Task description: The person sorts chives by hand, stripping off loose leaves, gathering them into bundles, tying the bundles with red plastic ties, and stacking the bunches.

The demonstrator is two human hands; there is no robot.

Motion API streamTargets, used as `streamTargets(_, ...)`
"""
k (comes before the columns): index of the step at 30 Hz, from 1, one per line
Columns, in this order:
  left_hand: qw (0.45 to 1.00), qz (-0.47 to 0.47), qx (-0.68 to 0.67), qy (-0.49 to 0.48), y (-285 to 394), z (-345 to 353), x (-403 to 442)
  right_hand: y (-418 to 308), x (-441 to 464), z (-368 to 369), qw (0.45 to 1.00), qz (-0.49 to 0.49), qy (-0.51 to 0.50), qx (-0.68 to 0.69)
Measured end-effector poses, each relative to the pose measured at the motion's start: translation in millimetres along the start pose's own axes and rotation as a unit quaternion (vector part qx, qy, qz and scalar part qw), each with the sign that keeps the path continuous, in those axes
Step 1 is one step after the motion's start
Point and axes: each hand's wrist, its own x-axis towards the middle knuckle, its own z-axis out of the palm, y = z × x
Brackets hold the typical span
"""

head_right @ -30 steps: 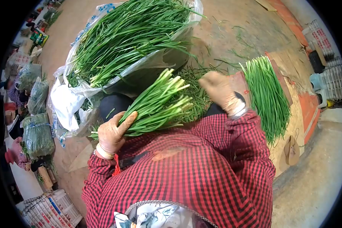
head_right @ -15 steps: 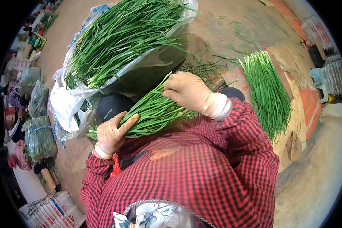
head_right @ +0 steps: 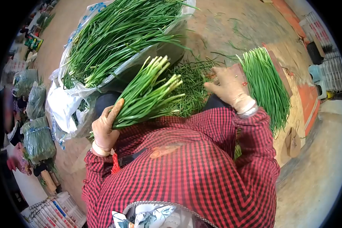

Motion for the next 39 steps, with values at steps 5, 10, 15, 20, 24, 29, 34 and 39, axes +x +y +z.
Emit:
streamTargets(5,0.990,-0.062,-0.124,0.040,4.6,6.7,10.4,-72.1,11.2,-5.6,0.869,0.103,-0.200,0.441)
streamTargets(10,0.892,-0.189,-0.410,-0.039,8.2,9.0,9.1,-73.4,17.4,1.5,0.751,0.200,-0.270,0.569)
streamTargets(15,0.879,-0.207,-0.424,-0.060,8.2,5.5,-1.1,-35.0,23.2,-9.1,0.795,0.221,-0.053,0.562)
streamTargets(20,0.913,-0.169,-0.368,-0.048,14.2,14.8,2.3,-63.4,27.2,5.2,0.913,0.055,0.033,0.402)
streamTargets(24,0.913,-0.165,-0.362,-0.090,20.7,17.0,7.2,-87.2,39.9,24.5,0.908,0.042,0.019,0.416)
streamTargets(29,0.852,-0.212,-0.471,-0.080,21.6,17.7,2.8,-83.7,49.1,13.9,0.807,0.107,-0.019,0.580)
streamTargets(34,0.825,-0.242,-0.499,-0.111,16.8,15.0,-0.6,-25.4,43.4,-21.4,0.919,0.041,0.181,0.348)
streamTargets(39,0.840,-0.241,-0.483,-0.060,9.8,24.5,-1.5,22.7,13.7,-9.9,0.838,0.301,0.150,0.429)
